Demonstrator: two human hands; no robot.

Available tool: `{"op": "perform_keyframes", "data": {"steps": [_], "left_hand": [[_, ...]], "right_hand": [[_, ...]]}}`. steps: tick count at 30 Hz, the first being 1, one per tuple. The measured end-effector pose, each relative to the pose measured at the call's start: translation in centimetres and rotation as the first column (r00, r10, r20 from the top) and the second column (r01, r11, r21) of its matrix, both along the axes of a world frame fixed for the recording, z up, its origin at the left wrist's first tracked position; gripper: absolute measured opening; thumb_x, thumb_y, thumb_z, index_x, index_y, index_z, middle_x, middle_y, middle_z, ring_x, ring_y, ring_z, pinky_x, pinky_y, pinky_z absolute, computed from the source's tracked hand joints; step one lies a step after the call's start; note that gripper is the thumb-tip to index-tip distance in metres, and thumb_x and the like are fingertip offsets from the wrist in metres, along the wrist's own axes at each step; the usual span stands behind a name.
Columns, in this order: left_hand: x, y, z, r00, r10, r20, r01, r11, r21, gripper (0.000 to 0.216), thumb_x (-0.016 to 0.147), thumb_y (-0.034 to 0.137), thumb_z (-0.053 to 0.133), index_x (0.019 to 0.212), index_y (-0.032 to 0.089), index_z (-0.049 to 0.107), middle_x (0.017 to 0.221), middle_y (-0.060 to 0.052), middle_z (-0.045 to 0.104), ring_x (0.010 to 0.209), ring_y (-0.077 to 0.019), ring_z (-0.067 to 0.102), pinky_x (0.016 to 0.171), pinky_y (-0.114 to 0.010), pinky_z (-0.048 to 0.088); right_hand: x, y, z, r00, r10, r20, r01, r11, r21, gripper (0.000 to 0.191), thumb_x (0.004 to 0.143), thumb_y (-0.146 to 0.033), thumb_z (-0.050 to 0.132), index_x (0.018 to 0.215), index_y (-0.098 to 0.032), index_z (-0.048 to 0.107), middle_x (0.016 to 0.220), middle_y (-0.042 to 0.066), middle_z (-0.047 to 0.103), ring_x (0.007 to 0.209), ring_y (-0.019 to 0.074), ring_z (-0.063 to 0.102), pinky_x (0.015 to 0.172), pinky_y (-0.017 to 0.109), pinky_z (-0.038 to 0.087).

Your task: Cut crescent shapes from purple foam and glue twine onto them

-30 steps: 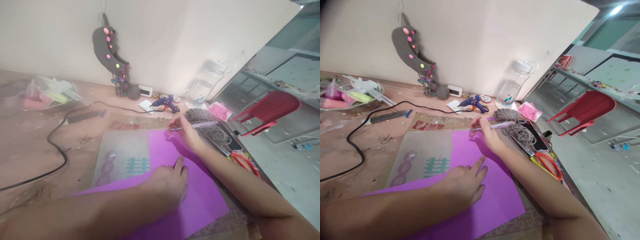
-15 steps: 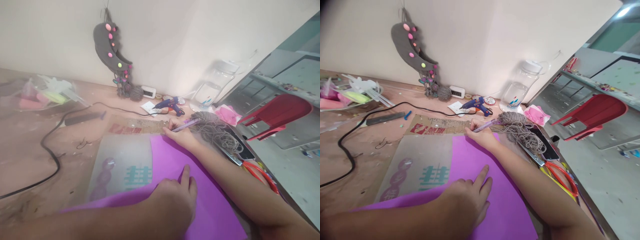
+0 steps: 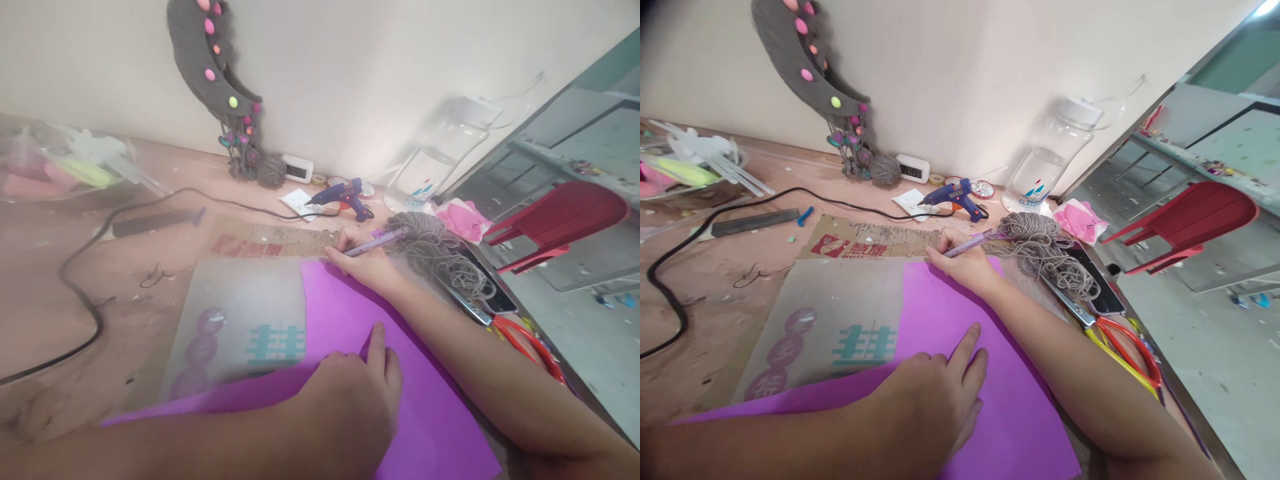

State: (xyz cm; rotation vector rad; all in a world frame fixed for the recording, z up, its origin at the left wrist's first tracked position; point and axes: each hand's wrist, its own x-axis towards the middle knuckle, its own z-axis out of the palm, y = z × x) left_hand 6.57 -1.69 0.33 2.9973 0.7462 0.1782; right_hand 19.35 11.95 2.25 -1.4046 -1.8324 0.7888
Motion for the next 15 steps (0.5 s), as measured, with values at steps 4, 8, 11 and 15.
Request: {"op": "perform_keyframes", "data": {"steps": [4,8,11,15], "left_hand": [[-0.13,-0.07,-0.08,1.000,0.008,0.002,-0.008,1.000,0.008,0.055,0.093,0.036,0.044,0.139,0.007,0.054,0.150,-0.031,0.039,0.050,-0.0186,0.064,0.039,-0.032,0.034],[-0.25,0.02,0.01,1.000,-0.011,0.008,0.011,1.000,0.017,0.055,0.093,0.035,0.044,0.137,0.005,0.056,0.149,-0.032,0.040,0.052,-0.0179,0.064,0.040,-0.031,0.033],[-0.20,0.06,0.11,1.000,-0.007,0.006,0.007,1.000,0.014,0.056,0.093,0.037,0.043,0.138,0.005,0.054,0.149,-0.032,0.039,0.053,-0.0183,0.064,0.040,-0.031,0.033],[-0.13,-0.04,0.00,0.999,-0.002,-0.035,0.002,1.000,0.010,0.058,0.094,0.039,0.043,0.140,0.006,0.052,0.151,-0.033,0.035,0.051,-0.0174,0.063,0.040,-0.031,0.033]], "right_hand": [[0.06,0.18,-0.18,1.000,0.016,-0.022,-0.016,1.000,0.009,0.032,0.081,-0.031,0.063,0.063,-0.024,0.038,0.049,-0.007,0.045,0.046,0.0101,0.039,0.049,0.025,0.029],[0.05,0.17,-0.33,1.000,-0.009,0.011,0.008,0.999,0.048,0.031,0.081,-0.029,0.063,0.063,-0.024,0.038,0.050,-0.006,0.045,0.048,0.0109,0.040,0.051,0.026,0.030],[-0.02,0.01,-0.24,1.000,-0.012,0.014,0.011,0.999,0.040,0.031,0.082,-0.031,0.063,0.063,-0.024,0.039,0.051,-0.006,0.046,0.050,0.0115,0.041,0.052,0.026,0.031],[-0.04,0.14,-0.13,0.999,-0.003,0.034,0.001,0.997,0.072,0.032,0.080,-0.027,0.061,0.060,-0.024,0.036,0.052,-0.006,0.041,0.050,0.0108,0.038,0.051,0.026,0.029]]}}
